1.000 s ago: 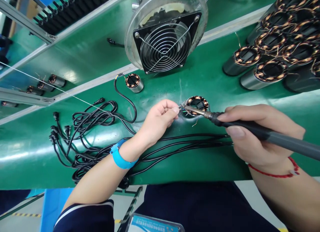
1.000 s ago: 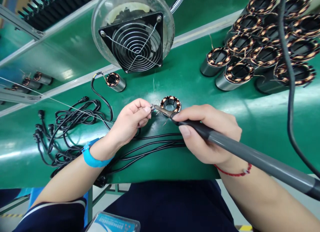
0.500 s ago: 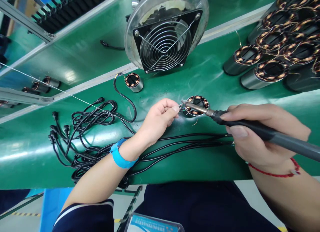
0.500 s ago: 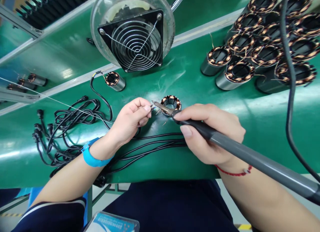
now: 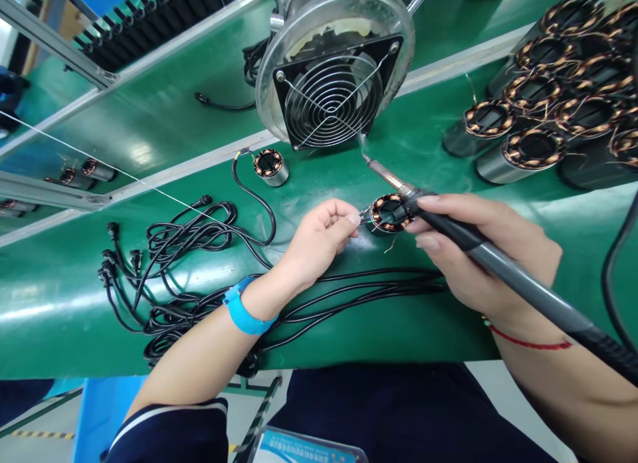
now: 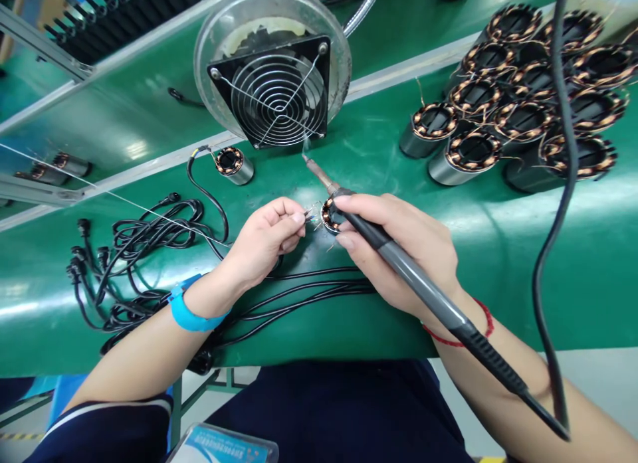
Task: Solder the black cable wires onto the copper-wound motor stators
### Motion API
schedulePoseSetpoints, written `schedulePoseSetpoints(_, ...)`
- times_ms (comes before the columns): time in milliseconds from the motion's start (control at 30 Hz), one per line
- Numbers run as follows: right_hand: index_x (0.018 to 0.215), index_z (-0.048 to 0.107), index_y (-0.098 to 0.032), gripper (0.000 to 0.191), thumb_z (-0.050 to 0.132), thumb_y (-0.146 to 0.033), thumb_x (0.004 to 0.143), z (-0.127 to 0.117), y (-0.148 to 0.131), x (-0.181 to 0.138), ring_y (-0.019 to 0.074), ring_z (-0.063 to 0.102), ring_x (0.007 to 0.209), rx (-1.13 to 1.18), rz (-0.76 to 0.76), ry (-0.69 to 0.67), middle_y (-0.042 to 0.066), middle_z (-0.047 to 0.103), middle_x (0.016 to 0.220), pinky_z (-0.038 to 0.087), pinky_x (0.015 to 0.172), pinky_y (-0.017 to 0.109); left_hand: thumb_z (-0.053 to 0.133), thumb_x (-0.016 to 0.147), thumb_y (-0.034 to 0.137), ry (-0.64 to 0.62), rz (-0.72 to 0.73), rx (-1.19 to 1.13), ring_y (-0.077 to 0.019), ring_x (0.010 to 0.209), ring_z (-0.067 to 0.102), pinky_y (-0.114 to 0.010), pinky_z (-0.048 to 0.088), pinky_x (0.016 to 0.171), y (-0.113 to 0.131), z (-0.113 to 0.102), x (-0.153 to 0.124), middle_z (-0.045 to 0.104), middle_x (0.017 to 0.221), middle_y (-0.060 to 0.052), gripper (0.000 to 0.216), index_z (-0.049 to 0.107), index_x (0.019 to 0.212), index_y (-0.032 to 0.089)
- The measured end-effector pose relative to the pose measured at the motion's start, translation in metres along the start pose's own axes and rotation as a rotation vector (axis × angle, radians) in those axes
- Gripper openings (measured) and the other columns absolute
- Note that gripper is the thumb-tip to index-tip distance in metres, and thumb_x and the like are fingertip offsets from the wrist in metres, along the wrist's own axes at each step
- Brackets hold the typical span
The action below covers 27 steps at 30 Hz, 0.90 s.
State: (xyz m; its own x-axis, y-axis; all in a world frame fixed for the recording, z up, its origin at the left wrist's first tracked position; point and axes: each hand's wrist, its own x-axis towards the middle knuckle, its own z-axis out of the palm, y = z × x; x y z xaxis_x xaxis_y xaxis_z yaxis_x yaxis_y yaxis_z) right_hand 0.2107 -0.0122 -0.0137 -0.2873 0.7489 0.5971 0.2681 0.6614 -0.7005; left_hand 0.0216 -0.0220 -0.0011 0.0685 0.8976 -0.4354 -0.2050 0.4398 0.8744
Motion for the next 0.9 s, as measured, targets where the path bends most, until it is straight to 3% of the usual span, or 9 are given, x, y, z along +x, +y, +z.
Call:
schedulePoseSetpoints(133,0.124,0.065,-0.029,0.043,0.069,-0.016,0.084,0.000,0.002,-0.006,0.0166,0.073,0.084,-0.027,0.009,0.053,0.001,0.075,0.104,0.061,0.076,0.030,0.058,0.087,0.013,0.000,-0.004,0.003,-0.0015,0.044,0.035,-0.016,0.025,0.044,0.001,0.001,0.000,0.053,0.059,0.005,0.014,0.053,0.073,0.015)
schedulePoseSetpoints(267,0.135,0.055,-0.034,0.048,0.065,-0.022,0.090,0.003,0.000,-0.006,0.0176,0.074,0.084,0.012,0.149,0.008,-0.002,0.075,0.107,0.062,0.083,0.035,0.057,0.086,0.011,-0.008,-0.011,-0.018,-0.0014,0.043,0.035,-0.016,0.024,0.043,0.002,0.002,-0.001,0.053,0.057,0.005,0.014,0.052,0.073,0.014)
schedulePoseSetpoints(367,0.130,0.058,-0.031,0.038,0.059,-0.025,0.093,0.005,-0.005,0.004,0.0180,0.072,0.093,-0.117,0.193,-0.051,-0.001,0.075,0.097,0.060,0.086,0.033,0.057,0.085,0.012,-0.012,-0.006,-0.032,-0.0013,0.042,0.035,-0.016,0.024,0.043,0.003,0.001,-0.001,0.053,0.057,0.005,0.013,0.052,0.073,0.014)
schedulePoseSetpoints(500,0.127,0.056,-0.026,0.039,0.059,-0.022,0.089,0.009,-0.010,0.017,0.0202,0.069,0.090,-0.207,0.162,-0.203,0.001,0.070,0.095,0.058,0.084,0.037,0.057,0.083,0.012,-0.012,-0.001,-0.033,-0.0016,0.041,0.035,-0.016,0.024,0.043,0.004,0.001,-0.003,0.055,0.056,0.005,0.011,0.052,0.073,0.015)
schedulePoseSetpoints(633,0.129,0.052,-0.029,0.042,0.055,-0.019,0.088,0.016,-0.011,0.020,0.0221,0.067,0.086,-0.197,0.115,-0.224,0.001,0.068,0.091,0.057,0.083,0.043,0.054,0.082,0.008,0.017,0.019,-0.035,-0.0020,0.041,0.036,-0.016,0.024,0.043,0.004,0.003,-0.005,0.056,0.057,0.005,0.011,0.052,0.074,0.015)
schedulePoseSetpoints(800,0.126,0.053,-0.023,0.040,0.055,-0.019,0.087,0.024,-0.008,0.017,0.0208,0.067,0.089,-0.186,0.085,-0.190,0.002,0.067,0.090,0.055,0.085,0.042,0.055,0.083,0.009,0.098,0.125,0.029,-0.0044,0.044,0.041,-0.016,0.030,0.045,0.000,0.000,-0.006,0.048,0.050,0.008,0.015,0.049,0.072,0.018)
schedulePoseSetpoints(900,0.127,0.052,-0.025,0.042,0.058,-0.020,0.086,0.025,-0.003,0.015,0.0192,0.067,0.090,-0.147,0.102,-0.160,0.001,0.068,0.089,0.055,0.087,0.038,0.059,0.085,0.015,0.097,0.246,0.124,-0.0059,0.051,0.049,-0.018,0.037,0.048,-0.004,-0.004,-0.008,0.053,0.059,0.005,0.012,0.052,0.075,0.017)
